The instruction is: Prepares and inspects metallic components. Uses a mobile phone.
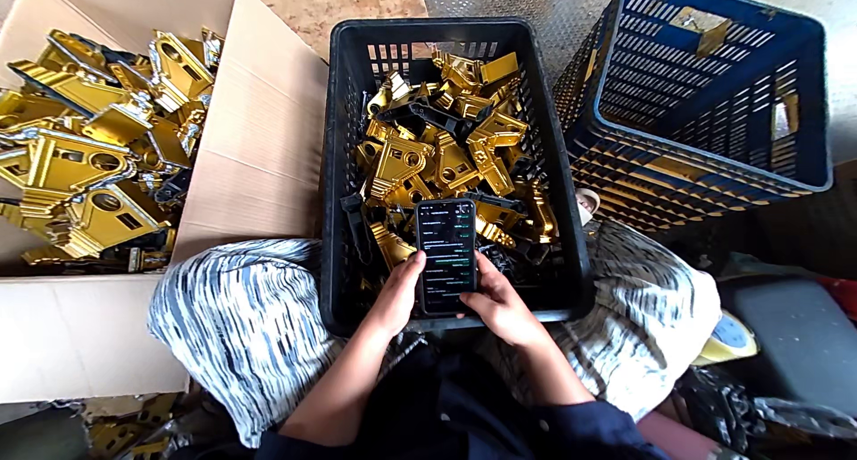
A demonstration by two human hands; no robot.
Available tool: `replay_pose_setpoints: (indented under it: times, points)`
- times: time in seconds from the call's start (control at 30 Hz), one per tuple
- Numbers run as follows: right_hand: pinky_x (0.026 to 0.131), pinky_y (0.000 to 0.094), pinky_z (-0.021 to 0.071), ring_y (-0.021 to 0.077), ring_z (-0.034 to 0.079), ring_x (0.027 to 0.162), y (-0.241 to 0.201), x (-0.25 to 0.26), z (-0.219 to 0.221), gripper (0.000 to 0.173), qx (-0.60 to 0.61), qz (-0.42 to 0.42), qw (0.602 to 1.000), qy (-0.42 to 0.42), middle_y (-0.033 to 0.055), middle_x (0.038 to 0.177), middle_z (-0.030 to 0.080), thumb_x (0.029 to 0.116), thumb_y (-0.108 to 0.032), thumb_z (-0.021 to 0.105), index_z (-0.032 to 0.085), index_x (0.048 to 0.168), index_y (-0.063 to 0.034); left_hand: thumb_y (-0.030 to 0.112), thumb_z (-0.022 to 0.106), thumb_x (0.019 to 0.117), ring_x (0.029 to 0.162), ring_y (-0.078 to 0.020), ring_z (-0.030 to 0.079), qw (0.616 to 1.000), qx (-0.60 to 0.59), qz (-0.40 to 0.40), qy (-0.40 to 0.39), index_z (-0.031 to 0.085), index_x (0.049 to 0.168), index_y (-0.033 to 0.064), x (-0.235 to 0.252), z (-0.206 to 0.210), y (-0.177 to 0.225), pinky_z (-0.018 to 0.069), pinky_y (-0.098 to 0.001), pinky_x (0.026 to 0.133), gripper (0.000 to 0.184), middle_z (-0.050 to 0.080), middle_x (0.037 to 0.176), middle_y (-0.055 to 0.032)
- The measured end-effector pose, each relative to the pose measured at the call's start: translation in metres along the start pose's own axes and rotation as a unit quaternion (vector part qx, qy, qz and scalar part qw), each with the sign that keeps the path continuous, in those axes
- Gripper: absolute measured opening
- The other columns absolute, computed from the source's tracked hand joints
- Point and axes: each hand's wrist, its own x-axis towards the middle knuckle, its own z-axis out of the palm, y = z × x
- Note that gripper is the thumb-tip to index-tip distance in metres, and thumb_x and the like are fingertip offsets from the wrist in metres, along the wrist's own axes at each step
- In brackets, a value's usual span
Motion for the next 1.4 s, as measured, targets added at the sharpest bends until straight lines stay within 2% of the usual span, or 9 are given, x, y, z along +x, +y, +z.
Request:
replay_pose_setpoints:
  times: [0.1, 0.2, 0.53, 0.77, 1.0, 1.1, 1.17, 1.27, 1.4]
  points:
    - [0.073, 0.0338, 0.0639, 0.0204, 0.072, 0.100, 0.000, -0.001, 0.000, 0.061, 0.003, 0.001, 1.000, 0.003, 0.0124, 0.120, 0.069, 0.0936, 0.003, 0.050, 0.035, 0.152, -0.0033, 0.050, 0.012, 0.1092, 0.122, -0.0175, 0.062, 1.000, 0.001, -0.005, 0.001, 0.047, 0.144, 0.0049, 0.000, 0.001, 0.001, 0.0499, -0.0379, 0.107, 0.067, 0.064, 0.130, -0.0109]
    - [0.073, 0.0336, 0.0638, 0.0201, 0.072, 0.098, 0.000, 0.000, 0.000, 0.058, 0.009, 0.004, 1.000, 0.007, 0.0123, 0.118, 0.070, 0.0953, 0.002, 0.049, 0.036, 0.152, -0.0041, 0.049, 0.007, 0.1089, 0.119, -0.0161, 0.063, 1.000, -0.001, -0.006, 0.001, 0.048, 0.141, 0.0049, 0.000, 0.002, 0.002, 0.0509, -0.0361, 0.105, 0.069, 0.066, 0.127, -0.0100]
    - [0.072, 0.0366, 0.0639, 0.0226, 0.072, 0.097, 0.003, 0.001, 0.001, 0.044, 0.051, 0.002, 0.999, 0.014, 0.0144, 0.118, 0.069, 0.1033, -0.005, 0.043, 0.042, 0.148, -0.0034, 0.045, 0.013, 0.1107, 0.126, -0.0185, 0.060, 1.000, -0.004, -0.006, 0.003, 0.048, 0.145, 0.0070, 0.001, 0.001, 0.001, 0.0485, -0.0387, 0.109, 0.062, 0.063, 0.133, -0.0109]
    - [0.068, 0.0345, 0.0636, 0.0207, 0.073, 0.091, -0.001, 0.001, 0.006, 0.032, 0.038, 0.010, 0.998, 0.053, 0.0132, 0.110, 0.071, 0.1080, -0.011, 0.043, 0.052, 0.138, -0.0033, 0.044, 0.015, 0.1108, 0.120, -0.0165, 0.063, 1.000, -0.008, -0.003, -0.009, 0.052, 0.139, 0.0050, 0.001, 0.000, 0.001, 0.0506, -0.0369, 0.106, 0.061, 0.066, 0.127, -0.0101]
    - [0.075, 0.0317, 0.0633, 0.0193, 0.072, 0.097, -0.004, -0.001, 0.004, 0.062, 0.004, -0.006, 1.000, 0.003, 0.0125, 0.118, 0.070, 0.0897, 0.002, 0.066, 0.041, 0.146, -0.0009, 0.043, 0.014, 0.1110, 0.122, -0.0180, 0.062, 1.000, -0.008, -0.010, -0.003, 0.051, 0.141, 0.0054, 0.001, 0.000, 0.001, 0.0504, -0.0379, 0.106, 0.061, 0.065, 0.129, -0.0110]
    - [0.094, 0.0369, 0.0617, 0.0229, 0.070, 0.110, -0.002, 0.001, 0.003, 0.079, -0.009, -0.027, 1.000, -0.011, 0.0154, 0.126, 0.067, 0.0828, 0.006, 0.074, 0.034, 0.151, 0.0008, 0.044, 0.016, 0.1109, 0.123, -0.0172, 0.061, 1.000, -0.007, -0.014, -0.002, 0.051, 0.142, 0.0055, 0.001, 0.000, 0.002, 0.0499, -0.0368, 0.106, 0.060, 0.065, 0.130, -0.0106]
    - [0.101, 0.0382, 0.0596, 0.0234, 0.069, 0.116, -0.001, 0.002, 0.004, 0.092, -0.043, -0.037, 0.998, -0.005, 0.0155, 0.130, 0.066, 0.0776, 0.003, 0.082, 0.030, 0.153, 0.0000, 0.042, 0.016, 0.1109, 0.121, -0.0165, 0.062, 1.000, -0.007, -0.014, -0.002, 0.052, 0.139, 0.0037, 0.001, 0.001, 0.002, 0.0501, -0.0363, 0.106, 0.060, 0.066, 0.128, -0.0111]
    - [0.101, 0.0341, 0.0592, 0.0178, 0.069, 0.116, 0.000, 0.001, 0.008, 0.101, -0.102, -0.029, 0.994, 0.022, 0.0116, 0.129, 0.066, 0.0718, -0.004, 0.090, 0.030, 0.153, -0.0034, 0.042, 0.017, 0.1108, 0.120, -0.0165, 0.063, 1.000, -0.008, -0.017, 0.000, 0.053, 0.138, 0.0027, 0.001, 0.001, 0.002, 0.0503, -0.0359, 0.106, 0.060, 0.066, 0.126, -0.0110]
    - [0.103, 0.0318, 0.0577, 0.0140, 0.068, 0.116, 0.001, 0.000, 0.010, 0.104, -0.155, -0.031, 0.987, 0.040, 0.0106, 0.129, 0.067, 0.0731, -0.009, 0.090, 0.027, 0.156, -0.0035, 0.042, 0.016, 0.1108, 0.121, -0.0168, 0.062, 1.000, -0.007, -0.013, -0.003, 0.052, 0.139, 0.0031, 0.001, 0.000, 0.001, 0.0501, -0.0359, 0.106, 0.060, 0.066, 0.127, -0.0112]
